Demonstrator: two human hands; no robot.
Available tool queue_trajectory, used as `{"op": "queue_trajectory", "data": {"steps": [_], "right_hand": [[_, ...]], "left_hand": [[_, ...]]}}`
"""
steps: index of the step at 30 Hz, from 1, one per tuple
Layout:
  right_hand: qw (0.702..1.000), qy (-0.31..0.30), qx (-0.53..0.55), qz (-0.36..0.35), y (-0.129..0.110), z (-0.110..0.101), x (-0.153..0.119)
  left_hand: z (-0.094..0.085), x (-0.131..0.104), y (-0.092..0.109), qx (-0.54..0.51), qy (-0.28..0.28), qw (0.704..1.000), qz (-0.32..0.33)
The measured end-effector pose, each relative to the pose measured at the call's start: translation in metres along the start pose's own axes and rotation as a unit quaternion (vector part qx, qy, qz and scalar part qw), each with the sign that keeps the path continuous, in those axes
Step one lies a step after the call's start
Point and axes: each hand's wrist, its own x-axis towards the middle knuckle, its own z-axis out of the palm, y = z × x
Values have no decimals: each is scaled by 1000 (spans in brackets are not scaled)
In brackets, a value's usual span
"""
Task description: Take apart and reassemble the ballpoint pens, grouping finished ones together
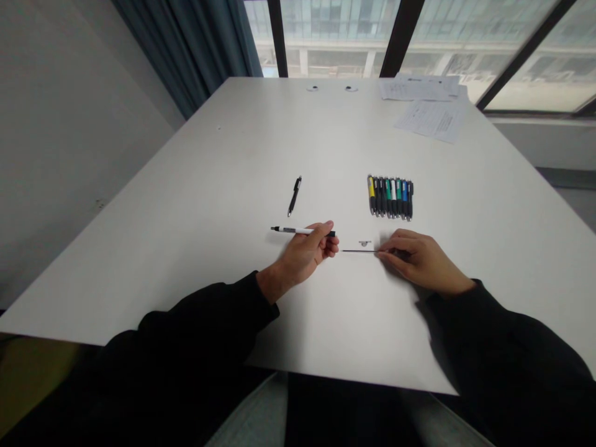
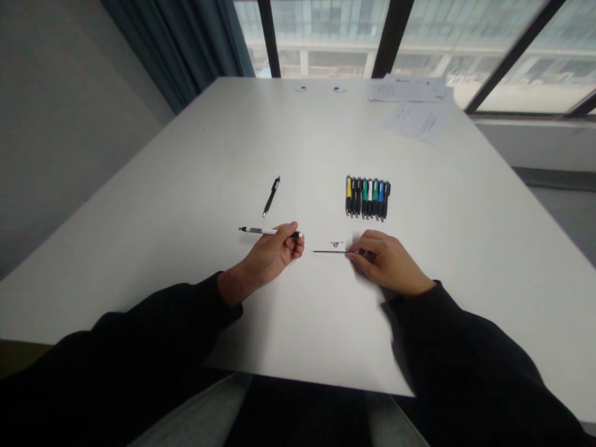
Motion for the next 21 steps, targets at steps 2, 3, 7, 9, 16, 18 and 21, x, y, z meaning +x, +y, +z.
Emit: {"op": "queue_trajectory", "data": {"steps": [2, 3, 7, 9, 16, 18, 21], "right_hand": [[1000, 5, -5, 5, 1, 0, 0], [1000, 8, -6, 9, 2, 0, -1], [999, 22, -6, 27, 5, 1, -2], [999, 28, -8, 30, 5, 1, -2], [1000, 19, -12, 21, 4, 0, -1], [1000, 18, -13, 22, 5, 0, -1], [999, 17, -17, 20, 6, 0, -1]], "left_hand": [[0, 0, 0, 2, -1, 1000, -2], [0, 0, 0, 4, 0, 1000, -3], [0, 0, 0, 17, 2, 1000, -6], [-1, 0, -1, 21, 7, 1000, -7], [-1, -1, 0, 28, 8, 999, -13], [-1, -1, 0, 27, 9, 999, -15], [0, -1, 1, 28, 14, 999, -20]]}}
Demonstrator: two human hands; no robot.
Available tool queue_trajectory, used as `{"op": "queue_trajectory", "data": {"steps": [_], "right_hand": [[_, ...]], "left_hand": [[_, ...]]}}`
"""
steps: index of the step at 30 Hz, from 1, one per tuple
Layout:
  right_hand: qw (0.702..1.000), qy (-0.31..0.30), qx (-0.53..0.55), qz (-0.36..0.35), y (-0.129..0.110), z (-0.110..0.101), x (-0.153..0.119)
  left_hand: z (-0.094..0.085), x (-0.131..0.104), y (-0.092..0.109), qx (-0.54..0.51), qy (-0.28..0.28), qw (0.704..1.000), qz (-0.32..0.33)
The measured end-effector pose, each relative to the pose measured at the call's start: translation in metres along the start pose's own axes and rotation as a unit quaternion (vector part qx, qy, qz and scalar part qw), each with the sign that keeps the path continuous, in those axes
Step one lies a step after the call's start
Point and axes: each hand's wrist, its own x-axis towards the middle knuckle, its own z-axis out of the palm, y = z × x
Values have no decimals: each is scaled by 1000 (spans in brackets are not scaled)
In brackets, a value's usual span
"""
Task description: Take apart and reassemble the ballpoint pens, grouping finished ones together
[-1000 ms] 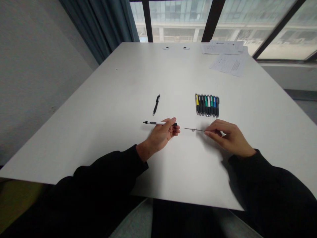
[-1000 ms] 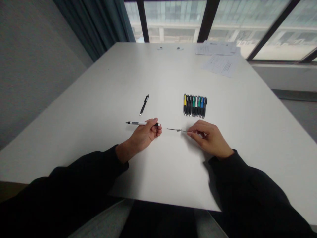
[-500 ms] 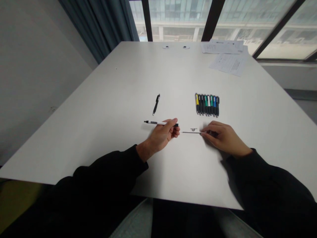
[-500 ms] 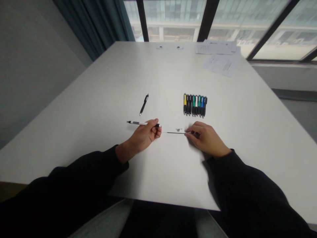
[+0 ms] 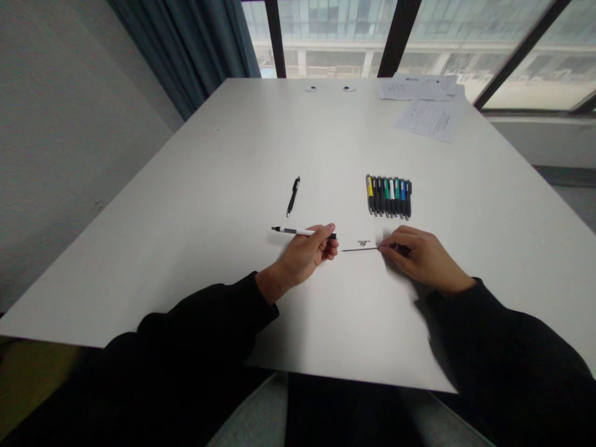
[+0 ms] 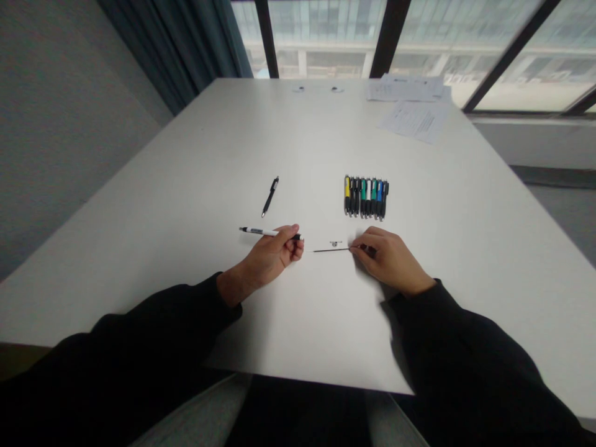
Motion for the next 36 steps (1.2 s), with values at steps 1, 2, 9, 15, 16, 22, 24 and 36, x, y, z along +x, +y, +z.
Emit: {"op": "queue_trajectory", "data": {"steps": [1, 2, 9, 15, 16, 22, 24, 36], "right_hand": [[1000, 0, -2, -2, 0, 0, 0], [1000, 1, -4, -3, 0, 0, 0], [1000, -1, -7, -7, 0, -1, 1], [1000, 8, -18, 10, 1, -2, 0], [1000, 14, -18, 13, -1, -3, 0], [992, 53, 114, -7, -40, 3, 0], [984, 45, 171, -36, -56, 7, 0], [981, 35, 191, -29, -40, 2, -3]], "left_hand": [[0, 0, 0, 0, 1, 1000, -1], [0, 0, 0, 1, 1, 1000, 0], [0, -1, 0, 6, -3, 1000, 1], [-1, 0, -1, 9, -15, 1000, 5], [-2, 0, -2, 11, -21, 1000, 6], [3, -6, -8, 49, -84, 995, -4], [6, -12, -9, 92, -128, 988, -2], [-11, -3, -7, 195, -136, 968, 81]]}}
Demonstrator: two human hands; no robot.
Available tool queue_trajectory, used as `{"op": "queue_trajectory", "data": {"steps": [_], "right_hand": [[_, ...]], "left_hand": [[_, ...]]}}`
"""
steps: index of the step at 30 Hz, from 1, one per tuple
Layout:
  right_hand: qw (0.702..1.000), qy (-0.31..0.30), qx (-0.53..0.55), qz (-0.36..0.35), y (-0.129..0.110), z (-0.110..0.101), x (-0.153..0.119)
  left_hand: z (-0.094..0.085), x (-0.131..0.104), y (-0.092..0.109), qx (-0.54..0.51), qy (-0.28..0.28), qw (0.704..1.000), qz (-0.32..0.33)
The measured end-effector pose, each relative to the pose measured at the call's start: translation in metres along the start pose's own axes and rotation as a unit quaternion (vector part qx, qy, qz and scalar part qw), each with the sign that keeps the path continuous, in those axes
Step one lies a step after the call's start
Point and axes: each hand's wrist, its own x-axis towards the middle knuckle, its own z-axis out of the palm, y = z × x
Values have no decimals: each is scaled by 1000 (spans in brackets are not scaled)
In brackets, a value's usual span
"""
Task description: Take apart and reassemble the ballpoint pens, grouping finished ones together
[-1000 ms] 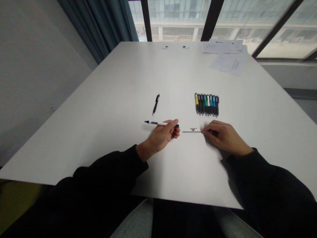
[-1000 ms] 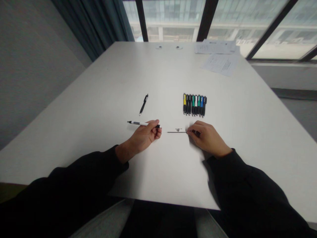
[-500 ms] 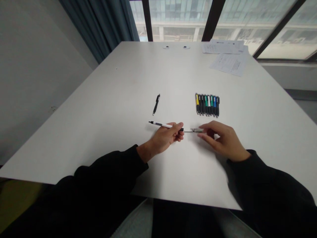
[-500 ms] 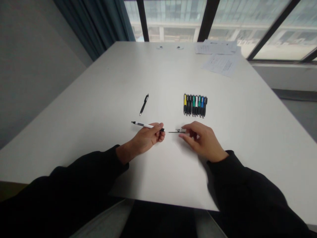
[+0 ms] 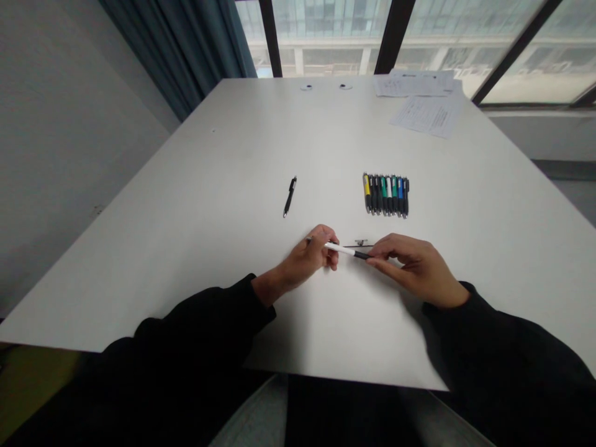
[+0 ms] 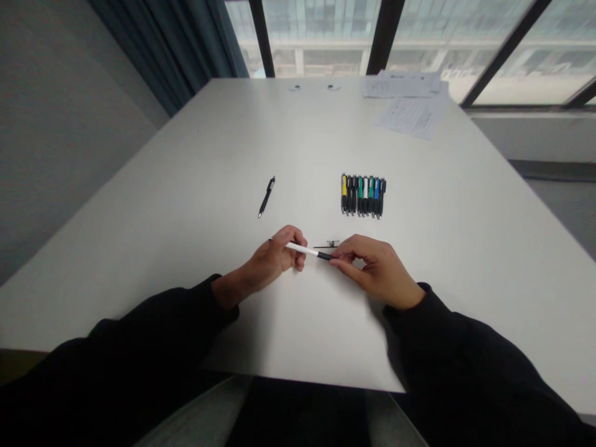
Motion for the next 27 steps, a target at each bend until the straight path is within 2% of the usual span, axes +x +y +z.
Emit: {"op": "queue_trajectory", "data": {"steps": [2, 6, 9, 13, 20, 27], "right_hand": [[1000, -3, -6, 7, 9, -8, -1], [998, -27, -32, 44, 21, -18, -4], [995, -41, -71, 64, 23, -18, -5], [989, -64, -122, 52, 22, -17, -4], [984, -47, -163, 54, 25, -19, -2], [984, -42, -165, 60, 27, -20, -2]], "left_hand": [[-7, 2, 3, 53, 29, 998, 16], [-13, -1, 10, 211, 7, 977, 35], [-11, -5, 11, 318, 3, 943, 101], [-12, -5, 10, 426, 1, 885, 186], [-19, -3, 4, 496, -5, 830, 257], [-20, -2, 4, 512, 16, 825, 241]]}}
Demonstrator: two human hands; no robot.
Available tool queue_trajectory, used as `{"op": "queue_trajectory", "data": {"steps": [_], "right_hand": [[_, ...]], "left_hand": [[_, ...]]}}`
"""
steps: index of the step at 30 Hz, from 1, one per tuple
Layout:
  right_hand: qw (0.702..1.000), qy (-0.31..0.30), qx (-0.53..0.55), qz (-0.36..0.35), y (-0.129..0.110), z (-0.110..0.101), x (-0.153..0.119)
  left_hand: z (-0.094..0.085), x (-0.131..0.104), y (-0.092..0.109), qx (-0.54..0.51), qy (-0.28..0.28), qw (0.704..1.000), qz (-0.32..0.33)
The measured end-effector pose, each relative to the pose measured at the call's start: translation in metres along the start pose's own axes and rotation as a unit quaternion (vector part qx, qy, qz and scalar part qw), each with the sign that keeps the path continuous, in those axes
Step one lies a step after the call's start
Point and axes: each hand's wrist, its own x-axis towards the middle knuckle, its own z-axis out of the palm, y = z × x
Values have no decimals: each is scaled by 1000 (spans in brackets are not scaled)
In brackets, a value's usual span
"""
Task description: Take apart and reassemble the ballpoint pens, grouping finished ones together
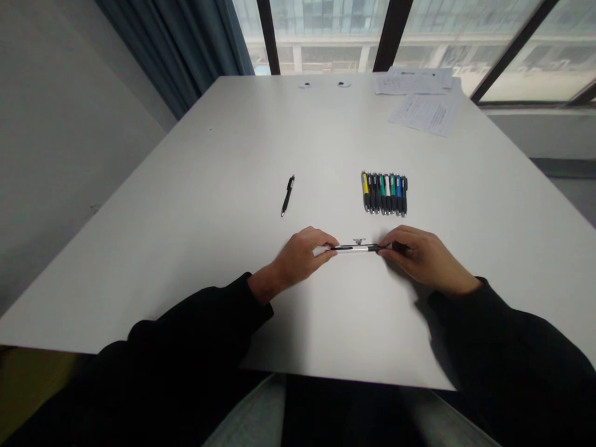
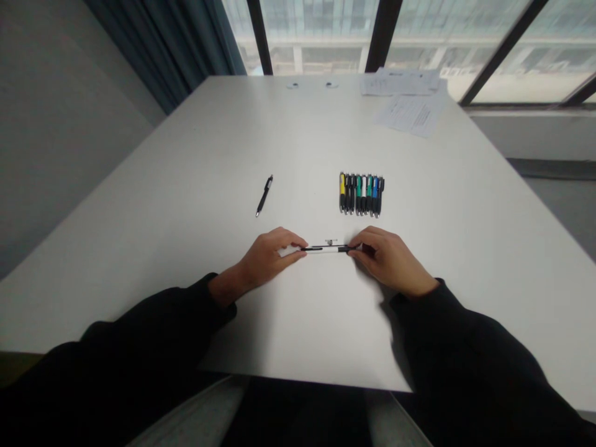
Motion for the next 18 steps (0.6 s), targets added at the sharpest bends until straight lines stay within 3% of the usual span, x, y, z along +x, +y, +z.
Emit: {"op": "queue_trajectory", "data": {"steps": [18], "right_hand": [[1000, 11, 0, 20, 4, -4, -1]], "left_hand": [[-2, 2, 1, -27, 12, 998, -55]]}}
